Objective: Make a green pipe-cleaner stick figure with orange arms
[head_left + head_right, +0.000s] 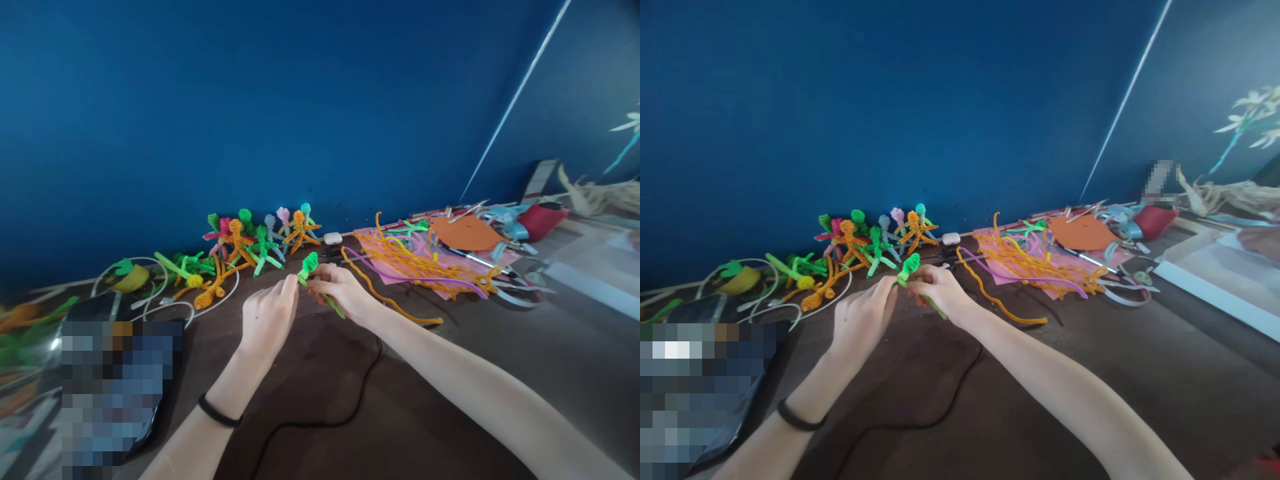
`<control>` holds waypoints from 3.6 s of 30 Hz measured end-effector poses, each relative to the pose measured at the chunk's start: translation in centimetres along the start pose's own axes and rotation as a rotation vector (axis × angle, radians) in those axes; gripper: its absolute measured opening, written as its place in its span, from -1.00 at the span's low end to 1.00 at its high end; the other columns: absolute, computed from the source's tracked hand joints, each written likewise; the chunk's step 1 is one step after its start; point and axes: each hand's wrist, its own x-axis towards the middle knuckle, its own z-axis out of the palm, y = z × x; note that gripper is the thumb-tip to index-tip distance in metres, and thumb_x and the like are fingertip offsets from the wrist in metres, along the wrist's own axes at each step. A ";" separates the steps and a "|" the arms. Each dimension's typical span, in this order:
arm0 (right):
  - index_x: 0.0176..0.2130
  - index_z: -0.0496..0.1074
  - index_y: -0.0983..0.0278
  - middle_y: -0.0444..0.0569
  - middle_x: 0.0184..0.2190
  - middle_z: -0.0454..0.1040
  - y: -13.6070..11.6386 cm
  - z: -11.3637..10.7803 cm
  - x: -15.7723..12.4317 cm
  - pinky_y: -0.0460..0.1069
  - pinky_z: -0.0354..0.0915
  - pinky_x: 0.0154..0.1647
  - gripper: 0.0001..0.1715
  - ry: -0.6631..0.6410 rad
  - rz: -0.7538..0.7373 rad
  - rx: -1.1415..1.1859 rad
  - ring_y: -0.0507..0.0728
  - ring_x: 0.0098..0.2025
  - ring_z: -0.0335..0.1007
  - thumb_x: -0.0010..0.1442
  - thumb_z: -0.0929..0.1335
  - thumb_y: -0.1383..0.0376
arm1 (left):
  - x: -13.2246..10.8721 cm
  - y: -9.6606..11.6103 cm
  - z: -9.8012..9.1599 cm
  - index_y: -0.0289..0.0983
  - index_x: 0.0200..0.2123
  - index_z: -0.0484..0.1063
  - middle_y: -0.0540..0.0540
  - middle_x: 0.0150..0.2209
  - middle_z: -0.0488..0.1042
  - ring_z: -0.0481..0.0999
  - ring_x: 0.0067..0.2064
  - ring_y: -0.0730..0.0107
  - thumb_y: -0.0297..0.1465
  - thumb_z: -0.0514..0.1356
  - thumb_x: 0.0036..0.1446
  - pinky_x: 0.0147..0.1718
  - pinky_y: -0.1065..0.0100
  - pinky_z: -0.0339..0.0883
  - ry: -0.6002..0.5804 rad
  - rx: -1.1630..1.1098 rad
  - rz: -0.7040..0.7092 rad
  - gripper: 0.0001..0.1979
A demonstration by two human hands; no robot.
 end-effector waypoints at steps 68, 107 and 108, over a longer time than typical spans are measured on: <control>-0.37 0.37 0.30 -0.16 -0.55 0.25 -0.3 -0.4 0.0 -0.08 0.11 -0.45 -0.88 -0.018 -0.295 -0.341 -0.03 -0.50 0.16 0.05 0.33 0.29 | 1.2 -1.1 0.3 -0.32 -0.48 0.37 0.02 -0.62 0.37 0.28 -0.63 0.59 -0.34 0.18 -0.04 -0.58 0.48 0.17 -0.514 -1.791 -0.588 -0.85; -0.41 0.33 0.31 -0.13 -0.50 0.33 -0.2 0.0 -0.2 -0.09 0.13 -0.42 -0.81 0.146 -0.187 -0.274 -0.01 -0.45 0.20 -0.03 0.36 0.23 | 1.1 0.2 -0.2 -0.32 -0.41 0.31 -0.08 -0.46 0.49 0.43 -0.52 0.47 -0.32 0.12 -0.01 -0.55 0.45 0.26 -0.258 -1.414 -0.614 -0.84; -0.40 0.33 0.30 -0.13 -0.49 0.32 -0.3 -0.1 -0.2 -0.08 0.13 -0.40 -0.81 0.128 -0.206 -0.273 0.00 -0.44 0.20 -0.02 0.35 0.22 | 1.2 0.1 -0.3 -0.32 -0.42 0.30 -0.07 -0.47 0.48 0.41 -0.54 0.49 -0.32 0.12 -0.02 -0.58 0.47 0.23 -0.291 -1.461 -0.641 -0.84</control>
